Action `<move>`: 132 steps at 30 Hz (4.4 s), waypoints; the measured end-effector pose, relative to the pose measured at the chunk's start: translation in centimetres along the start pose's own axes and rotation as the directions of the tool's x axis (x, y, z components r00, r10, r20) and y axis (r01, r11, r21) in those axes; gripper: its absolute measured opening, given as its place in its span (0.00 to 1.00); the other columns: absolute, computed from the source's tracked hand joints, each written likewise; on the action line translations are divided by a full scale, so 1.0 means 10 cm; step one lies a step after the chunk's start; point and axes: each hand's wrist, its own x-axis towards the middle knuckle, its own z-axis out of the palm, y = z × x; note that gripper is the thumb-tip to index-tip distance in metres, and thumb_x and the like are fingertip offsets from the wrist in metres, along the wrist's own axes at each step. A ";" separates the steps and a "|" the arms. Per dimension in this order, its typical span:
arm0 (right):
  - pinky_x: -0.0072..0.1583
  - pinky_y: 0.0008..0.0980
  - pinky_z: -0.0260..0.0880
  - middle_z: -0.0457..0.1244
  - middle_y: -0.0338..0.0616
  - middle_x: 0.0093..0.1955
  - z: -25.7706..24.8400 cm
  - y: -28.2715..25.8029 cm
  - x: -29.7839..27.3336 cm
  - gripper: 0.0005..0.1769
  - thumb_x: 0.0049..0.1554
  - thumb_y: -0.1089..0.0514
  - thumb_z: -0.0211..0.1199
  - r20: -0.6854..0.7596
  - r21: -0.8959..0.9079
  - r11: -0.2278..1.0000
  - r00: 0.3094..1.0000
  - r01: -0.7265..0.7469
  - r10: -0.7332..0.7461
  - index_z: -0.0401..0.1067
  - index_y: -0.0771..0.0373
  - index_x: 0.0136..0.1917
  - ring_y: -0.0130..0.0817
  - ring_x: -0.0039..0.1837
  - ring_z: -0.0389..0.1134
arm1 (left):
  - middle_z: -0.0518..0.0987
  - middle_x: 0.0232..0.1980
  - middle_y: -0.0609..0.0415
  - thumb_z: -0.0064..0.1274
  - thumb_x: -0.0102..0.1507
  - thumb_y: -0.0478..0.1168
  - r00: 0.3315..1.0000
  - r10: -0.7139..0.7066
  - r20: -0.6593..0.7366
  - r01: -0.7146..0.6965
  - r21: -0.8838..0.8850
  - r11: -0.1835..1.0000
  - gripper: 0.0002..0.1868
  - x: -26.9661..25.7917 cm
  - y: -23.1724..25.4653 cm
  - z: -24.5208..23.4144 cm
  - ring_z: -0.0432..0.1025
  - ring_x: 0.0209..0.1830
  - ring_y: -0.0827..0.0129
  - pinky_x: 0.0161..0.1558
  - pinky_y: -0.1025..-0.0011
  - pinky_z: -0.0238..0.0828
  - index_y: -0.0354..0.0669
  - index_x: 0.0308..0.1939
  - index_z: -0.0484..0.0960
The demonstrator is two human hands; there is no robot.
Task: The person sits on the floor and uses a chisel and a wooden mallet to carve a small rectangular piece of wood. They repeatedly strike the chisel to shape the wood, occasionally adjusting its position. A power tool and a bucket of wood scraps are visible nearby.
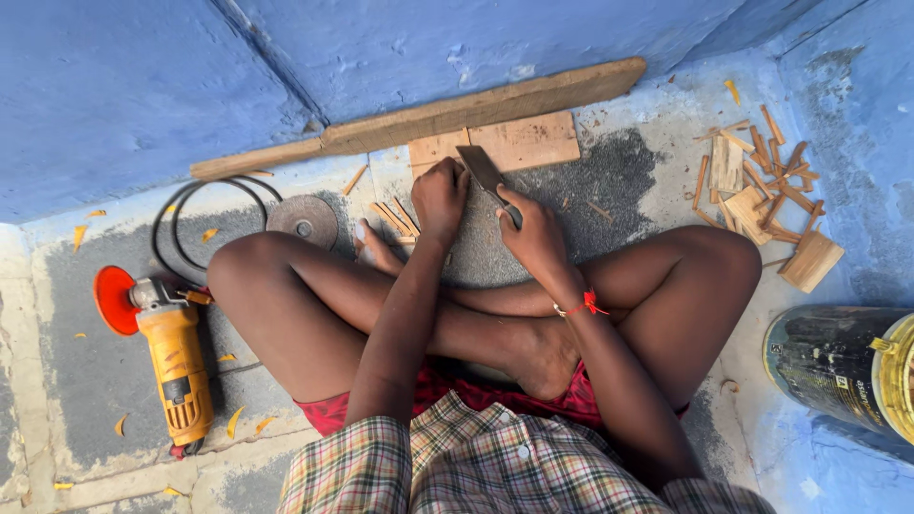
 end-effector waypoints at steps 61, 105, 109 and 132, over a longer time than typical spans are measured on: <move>0.29 0.27 0.62 0.60 0.34 0.26 -0.11 0.45 0.00 0.24 0.63 0.54 0.60 0.011 0.362 0.887 0.953 -0.286 0.303 0.69 0.55 0.72 0.21 0.25 0.60 | 0.83 0.46 0.45 0.53 0.67 0.43 0.994 0.092 0.052 -0.094 0.031 0.995 0.15 -0.02 0.04 -0.14 0.79 0.40 0.47 0.43 0.53 0.77 0.51 0.57 0.80; 0.54 0.43 0.72 0.70 0.60 0.49 0.00 -0.60 -0.18 0.21 0.59 0.59 0.60 0.079 -0.053 0.960 0.957 -0.275 0.278 0.73 0.59 0.66 0.53 0.50 0.74 | 0.83 0.31 0.43 0.59 0.60 0.49 0.993 -0.065 0.100 0.040 0.241 0.970 0.11 0.01 -0.18 0.10 0.79 0.32 0.46 0.36 0.52 0.76 0.45 0.33 0.83; 0.59 0.46 0.71 0.70 0.62 0.55 0.21 -0.46 0.04 0.19 0.57 0.61 0.63 -0.076 -0.044 0.999 0.997 0.010 -0.014 0.75 0.65 0.62 0.57 0.57 0.71 | 0.83 0.30 0.43 0.61 0.55 0.49 0.994 -0.047 0.095 0.027 0.200 0.979 0.12 0.01 -0.19 0.09 0.79 0.31 0.46 0.34 0.51 0.76 0.45 0.32 0.83; 0.29 0.28 0.62 0.61 0.35 0.31 0.08 -0.03 -0.17 0.21 0.61 0.60 0.60 0.098 0.360 0.913 0.981 -0.193 0.168 0.73 0.56 0.68 0.19 0.27 0.58 | 0.83 0.33 0.41 0.54 0.64 0.55 0.991 -0.088 0.102 0.065 0.213 0.975 0.18 0.02 -0.11 0.12 0.79 0.33 0.44 0.36 0.50 0.75 0.44 0.35 0.83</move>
